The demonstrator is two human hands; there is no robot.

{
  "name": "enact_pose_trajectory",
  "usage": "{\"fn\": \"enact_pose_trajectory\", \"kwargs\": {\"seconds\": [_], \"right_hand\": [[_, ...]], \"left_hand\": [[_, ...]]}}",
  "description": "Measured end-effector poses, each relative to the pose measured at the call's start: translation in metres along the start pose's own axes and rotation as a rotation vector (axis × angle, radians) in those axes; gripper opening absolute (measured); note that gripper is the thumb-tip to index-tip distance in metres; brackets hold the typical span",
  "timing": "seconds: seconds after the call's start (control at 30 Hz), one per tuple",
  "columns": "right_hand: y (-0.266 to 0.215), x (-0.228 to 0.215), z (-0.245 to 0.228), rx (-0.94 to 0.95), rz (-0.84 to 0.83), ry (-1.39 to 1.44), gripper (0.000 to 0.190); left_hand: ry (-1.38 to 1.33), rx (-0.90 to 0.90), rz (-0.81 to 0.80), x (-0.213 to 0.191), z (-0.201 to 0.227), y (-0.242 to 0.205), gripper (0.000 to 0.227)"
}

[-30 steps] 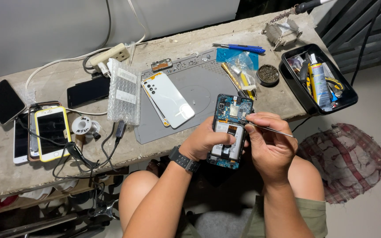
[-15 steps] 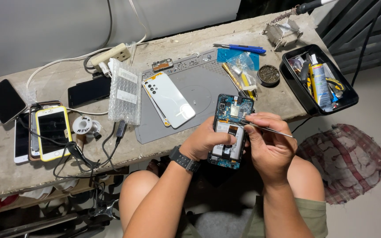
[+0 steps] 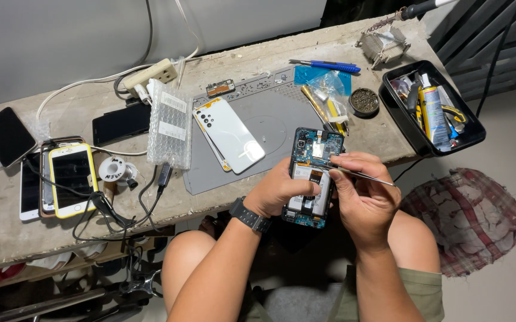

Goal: Repair a smartphone by manipulating internal components and preparing a replacement screen.

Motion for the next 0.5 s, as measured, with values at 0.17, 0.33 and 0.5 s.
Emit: {"fn": "enact_pose_trajectory", "kwargs": {"seconds": [0.17, 0.33, 0.5], "right_hand": [[-0.004, -0.003, 0.004, 0.042, 0.012, 0.008, 0.020], [-0.023, -0.020, 0.034, 0.213, 0.174, 0.154, 0.021], [-0.030, -0.033, 0.054, 0.480, 0.409, 0.344, 0.022]], "left_hand": [[-0.005, 0.005, 0.006, 0.000, 0.000, 0.000, 0.035], [-0.023, -0.005, 0.033, 0.049, 0.045, -0.041, 0.030], [-0.042, 0.007, 0.064, 0.062, 0.065, -0.053, 0.029]]}}
Point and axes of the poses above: each hand's wrist, its own y-axis towards the middle knuckle, its own x-axis out of the palm, z = x × y, the point moved 6 cm from there along y, towards the middle knuckle, and after that the axes turned 15 degrees about -x, right-handed, at the moved point
